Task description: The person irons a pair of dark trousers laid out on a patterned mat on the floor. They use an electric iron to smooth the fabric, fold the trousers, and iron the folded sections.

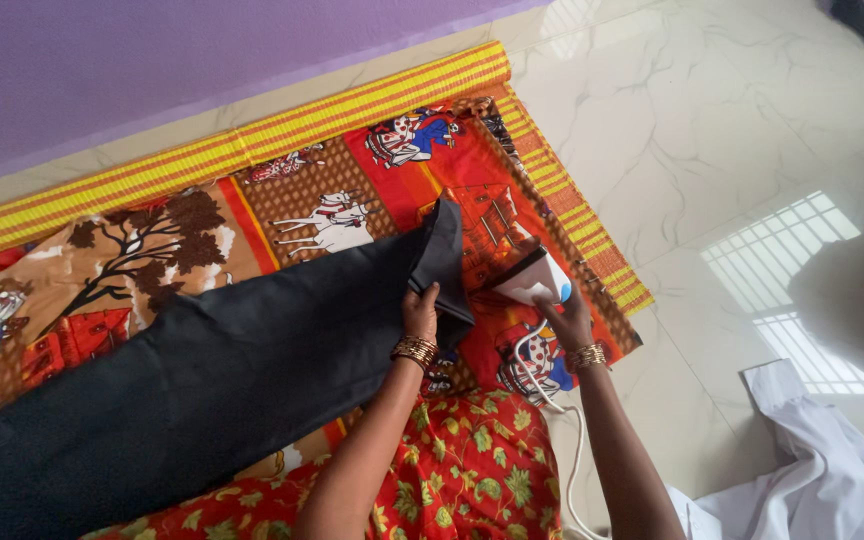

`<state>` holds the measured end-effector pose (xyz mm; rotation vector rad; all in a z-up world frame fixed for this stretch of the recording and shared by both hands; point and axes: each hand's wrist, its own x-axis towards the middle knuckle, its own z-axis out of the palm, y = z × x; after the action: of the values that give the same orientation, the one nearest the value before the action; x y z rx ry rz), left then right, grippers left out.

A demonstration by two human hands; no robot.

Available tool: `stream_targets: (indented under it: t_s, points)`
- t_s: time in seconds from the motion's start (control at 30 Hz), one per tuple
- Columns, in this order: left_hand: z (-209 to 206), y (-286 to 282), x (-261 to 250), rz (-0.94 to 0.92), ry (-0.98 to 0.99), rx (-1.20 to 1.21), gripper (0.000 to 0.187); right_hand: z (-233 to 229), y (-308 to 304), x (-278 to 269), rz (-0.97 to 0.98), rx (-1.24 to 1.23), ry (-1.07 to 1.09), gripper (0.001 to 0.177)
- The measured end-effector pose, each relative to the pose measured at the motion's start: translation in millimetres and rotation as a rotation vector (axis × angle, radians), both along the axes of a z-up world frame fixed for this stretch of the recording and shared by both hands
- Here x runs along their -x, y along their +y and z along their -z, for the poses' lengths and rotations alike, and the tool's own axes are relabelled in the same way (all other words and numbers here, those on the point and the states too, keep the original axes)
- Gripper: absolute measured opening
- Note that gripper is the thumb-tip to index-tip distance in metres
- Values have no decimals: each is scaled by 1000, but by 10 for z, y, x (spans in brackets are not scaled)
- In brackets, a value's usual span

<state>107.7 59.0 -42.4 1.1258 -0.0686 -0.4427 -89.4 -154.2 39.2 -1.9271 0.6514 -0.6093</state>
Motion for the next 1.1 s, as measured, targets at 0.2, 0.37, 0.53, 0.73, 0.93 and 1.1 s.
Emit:
stream_targets:
  t_s: [0.2,0.37,0.53,0.73,0.93,1.1]
  points:
    - [22,5,10,-3,-43,-70,29,-82,12,-169,89,-37,-29,60]
    - [-81,36,24,0,-9,-101,23,-51,-35,-179,45,-113,-39,55]
    - [-67,6,53,-4,-88,8,27,-99,-30,-198,70,-63,7,62]
    - [-15,4,54,20,2,-22,26,-169,22,-217,101,26,46,68]
    - [-142,7,76,3,-77,33,25,-178,-42,-234,71,-37,28,56]
    - [-158,63,59,20,-65,2,26,-207,252,-88,211,69,78,54]
